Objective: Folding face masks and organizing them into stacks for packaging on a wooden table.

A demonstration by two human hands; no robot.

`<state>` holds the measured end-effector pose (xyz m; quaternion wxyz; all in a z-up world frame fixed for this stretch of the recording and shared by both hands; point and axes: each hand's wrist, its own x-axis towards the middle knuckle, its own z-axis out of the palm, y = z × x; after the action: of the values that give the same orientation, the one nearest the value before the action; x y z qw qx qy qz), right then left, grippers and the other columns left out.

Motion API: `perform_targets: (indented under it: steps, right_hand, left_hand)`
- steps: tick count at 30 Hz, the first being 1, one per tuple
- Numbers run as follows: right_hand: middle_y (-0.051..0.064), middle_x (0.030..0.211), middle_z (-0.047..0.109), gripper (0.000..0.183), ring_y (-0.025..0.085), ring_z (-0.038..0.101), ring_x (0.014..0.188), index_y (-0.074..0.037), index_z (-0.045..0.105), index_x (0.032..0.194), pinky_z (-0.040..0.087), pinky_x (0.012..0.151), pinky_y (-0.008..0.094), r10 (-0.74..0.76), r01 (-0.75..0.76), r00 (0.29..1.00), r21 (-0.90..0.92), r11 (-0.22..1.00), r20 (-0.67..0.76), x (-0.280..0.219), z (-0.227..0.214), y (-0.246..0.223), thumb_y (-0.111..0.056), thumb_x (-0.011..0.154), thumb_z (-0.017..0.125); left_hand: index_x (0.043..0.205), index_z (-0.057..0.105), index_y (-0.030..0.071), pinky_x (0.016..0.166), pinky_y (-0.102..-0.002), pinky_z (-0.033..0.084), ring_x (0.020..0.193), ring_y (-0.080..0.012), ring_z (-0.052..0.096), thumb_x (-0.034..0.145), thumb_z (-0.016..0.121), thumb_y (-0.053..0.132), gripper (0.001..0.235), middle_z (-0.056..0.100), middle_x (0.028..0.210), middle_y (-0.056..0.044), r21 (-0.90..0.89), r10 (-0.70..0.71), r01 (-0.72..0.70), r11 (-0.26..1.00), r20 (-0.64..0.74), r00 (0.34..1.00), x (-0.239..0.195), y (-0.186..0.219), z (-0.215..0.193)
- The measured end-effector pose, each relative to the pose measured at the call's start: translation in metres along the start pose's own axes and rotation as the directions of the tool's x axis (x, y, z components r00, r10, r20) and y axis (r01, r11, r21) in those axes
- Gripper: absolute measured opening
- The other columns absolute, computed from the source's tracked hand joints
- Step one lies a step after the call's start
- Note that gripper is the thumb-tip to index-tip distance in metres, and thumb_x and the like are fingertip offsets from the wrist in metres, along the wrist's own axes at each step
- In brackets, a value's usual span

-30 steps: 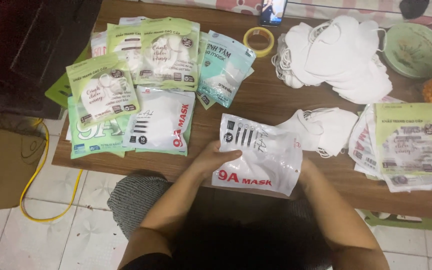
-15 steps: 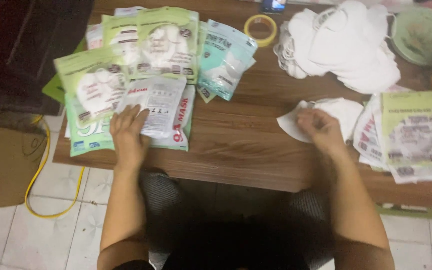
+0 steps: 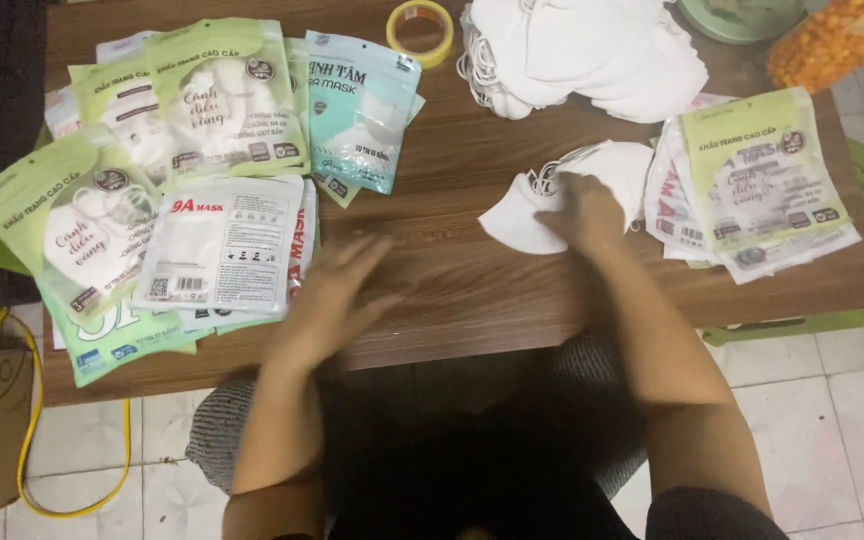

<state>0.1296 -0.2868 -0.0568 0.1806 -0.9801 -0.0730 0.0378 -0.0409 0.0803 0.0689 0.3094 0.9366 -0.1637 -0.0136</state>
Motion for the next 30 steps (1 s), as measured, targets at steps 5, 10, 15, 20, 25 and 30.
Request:
perform_targets:
  steps: [5,10,15,20,25,30]
  right_hand:
    - [0.017,0.114,0.071,0.052,0.039,0.070,0.106,-0.019,0.065,0.135,0.057,0.089,0.052,-0.065,0.049,0.993,0.155,0.987,0.100,-0.004,0.037,-0.016,-0.022,0.085,0.078]
    - [0.018,0.103,0.065,0.050,0.022,0.067,0.084,-0.002,0.065,0.128,0.063,0.061,0.026,-0.095,-0.247,0.927,0.780,0.575,0.363,-0.034,0.008,-0.068,-0.017,0.084,0.082]
    - [0.006,0.093,0.069,0.046,0.014,0.073,0.071,0.000,0.064,0.127,0.065,0.056,0.025,-0.285,-0.383,0.840,0.877,0.291,0.462,-0.040,0.015,-0.079,-0.010,0.085,0.080]
    - [0.015,0.097,0.071,0.039,0.019,0.072,0.076,0.000,0.066,0.128,0.065,0.060,0.032,-0.175,-0.161,0.941,0.835,0.526,0.291,-0.027,0.002,-0.053,-0.009,0.091,0.074]
    - [0.002,0.094,0.076,0.024,0.024,0.074,0.097,-0.017,0.077,0.112,0.058,0.086,0.044,-0.108,0.063,0.991,0.459,0.886,0.073,-0.016,0.015,-0.016,-0.019,0.089,0.081]
    - [0.015,0.108,0.074,0.060,0.039,0.071,0.106,-0.007,0.068,0.125,0.057,0.091,0.052,-0.059,0.034,0.972,0.110,0.993,0.229,-0.030,0.003,-0.055,-0.043,0.080,0.085]
  left_hand:
    - [0.150,0.051,0.013,0.114,-0.050,0.039,0.139,-0.0372,0.049,0.093,0.071,0.020,0.061,0.055,0.148,-0.017,-0.084,-0.119,0.133,0.987,0.155,0.981,0.027,-0.026,0.063]
    - [0.161,0.034,0.018,0.123,-0.055,0.028,0.150,-0.0456,0.027,0.090,0.070,0.007,0.081,0.026,0.164,-0.024,-0.060,-0.185,0.202,0.977,0.215,0.959,0.034,-0.022,0.077]
    - [0.135,0.067,0.013,0.119,-0.053,0.035,0.143,-0.0415,0.042,0.094,0.063,0.002,0.043,0.054,0.147,-0.021,-0.279,0.057,-0.085,0.957,-0.108,0.993,0.035,-0.048,0.121]
    - [0.111,0.075,0.007,0.094,-0.046,0.051,0.101,-0.0314,0.070,0.098,0.069,0.010,0.015,0.075,0.104,-0.015,-0.526,-0.140,-0.043,0.850,-0.304,0.942,0.027,-0.047,0.113]
    - [0.106,0.078,0.008,0.081,-0.035,0.057,0.088,-0.0208,0.073,0.091,0.084,0.014,0.018,0.077,0.093,-0.011,-0.606,-0.397,-0.004,0.795,-0.526,0.752,0.032,-0.045,0.104]
    - [0.106,0.077,0.006,0.087,-0.036,0.057,0.093,-0.0168,0.071,0.095,0.080,0.016,0.015,0.077,0.096,-0.010,-0.689,-0.525,0.003,0.725,-0.549,0.650,0.028,-0.056,0.104]
